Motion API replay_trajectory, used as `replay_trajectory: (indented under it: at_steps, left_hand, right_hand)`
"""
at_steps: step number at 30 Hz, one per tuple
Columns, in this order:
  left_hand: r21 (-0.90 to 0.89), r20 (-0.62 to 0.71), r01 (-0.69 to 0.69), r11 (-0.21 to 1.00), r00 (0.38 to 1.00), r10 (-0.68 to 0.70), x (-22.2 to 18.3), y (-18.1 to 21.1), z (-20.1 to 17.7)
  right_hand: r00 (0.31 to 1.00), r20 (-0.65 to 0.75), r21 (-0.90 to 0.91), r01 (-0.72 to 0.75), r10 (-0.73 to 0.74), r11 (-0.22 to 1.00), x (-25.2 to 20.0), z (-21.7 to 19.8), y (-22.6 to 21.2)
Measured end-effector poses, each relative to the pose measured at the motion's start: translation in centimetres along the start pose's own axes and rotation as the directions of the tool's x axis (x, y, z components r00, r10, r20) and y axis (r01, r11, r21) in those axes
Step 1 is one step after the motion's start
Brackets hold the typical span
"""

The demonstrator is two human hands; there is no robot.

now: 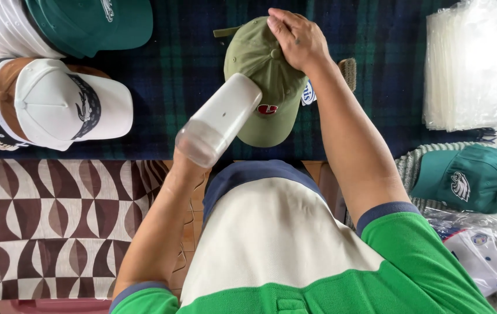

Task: Cleaning a green baseball cap using a handheld steamer and a brush at a packing station.

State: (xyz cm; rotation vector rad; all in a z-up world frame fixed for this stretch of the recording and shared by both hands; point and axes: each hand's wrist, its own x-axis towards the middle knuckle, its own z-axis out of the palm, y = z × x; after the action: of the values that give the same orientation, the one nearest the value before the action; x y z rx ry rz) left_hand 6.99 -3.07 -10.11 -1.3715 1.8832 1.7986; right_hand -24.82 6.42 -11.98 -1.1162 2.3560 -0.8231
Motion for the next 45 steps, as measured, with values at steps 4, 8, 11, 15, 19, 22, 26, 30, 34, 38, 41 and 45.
replay_trajectory:
  at_steps: [4, 8, 11, 15, 19, 22, 26, 30, 34, 38, 41, 45]
  left_hand:
    - [-0.438, 0.07, -0.038, 0.898, 0.995, 0.076, 4.2, -7.2, 2.2]
    - [-0.902, 0.111, -0.002, 0.432, 0.965, 0.236, 7.8, -14.3, 4.4]
    - [-0.411, 0.131, -0.001, 0.912, 0.99, 0.06, 3.7, -4.3, 2.4]
    - [0.618, -0.075, -0.501, 0.606, 0.73, 0.679, -3.0, 3.7, 3.1]
    - [0.721, -0.033, -0.457, 0.52, 0.728, 0.685, -2.3, 11.2, 1.8]
    - [0.651, -0.025, -0.384, 0.655, 0.851, 0.524, -1.6, 14.2, -0.9]
    - [0.57, -0.031, -0.213, 0.794, 0.96, 0.28, -1.9, 13.9, -4.1]
    - [0.632, 0.047, -0.255, 0.732, 0.955, 0.292, -3.9, 15.4, -2.7]
    - [0.697, 0.083, -0.33, 0.637, 0.919, 0.385, -0.9, 16.7, -2.8]
    - [0.453, -0.008, -0.127, 0.882, 0.989, 0.147, 0.6, 18.0, -6.6]
    - [0.12, 0.021, -0.003, 0.993, 1.0, 0.001, 5.4, 11.0, -7.9]
    - [-0.425, 0.111, 0.04, 0.904, 0.994, 0.008, 8.9, 0.3, -5.7]
  right_hand:
    - [1.0, -0.01, 0.005, 0.008, -0.008, 1.0, -0.2, 0.1, -0.1]
    - [1.0, -0.009, 0.004, 0.001, -0.001, 1.0, -0.2, -0.2, -0.5]
    - [0.999, 0.008, 0.008, -0.032, 0.032, 0.999, -0.3, -0.3, -0.6]
    - [0.996, 0.046, -0.002, -0.071, 0.071, 0.998, -0.2, -0.5, -0.8]
    - [0.998, 0.053, 0.06, -0.035, 0.031, 0.998, -0.5, -1.6, -2.0]
    - [0.991, 0.107, 0.086, -0.095, 0.085, 0.992, -0.5, -1.7, -2.0]
    - [0.989, 0.085, 0.063, -0.123, 0.118, 0.99, -0.4, -1.3, -1.8]
    - [0.981, 0.087, 0.026, -0.178, 0.175, 0.984, -0.4, -1.0, -2.4]
    - [0.98, 0.068, 0.055, -0.188, 0.185, 0.981, -0.3, -1.2, -2.8]
    - [0.99, 0.048, 0.063, -0.139, 0.136, 0.988, -0.6, -1.3, -2.8]
    - [0.974, 0.074, 0.05, -0.217, 0.213, 0.975, -0.6, -1.5, -2.9]
    - [0.957, 0.116, 0.01, -0.267, 0.264, 0.964, 0.0, -1.6, -3.5]
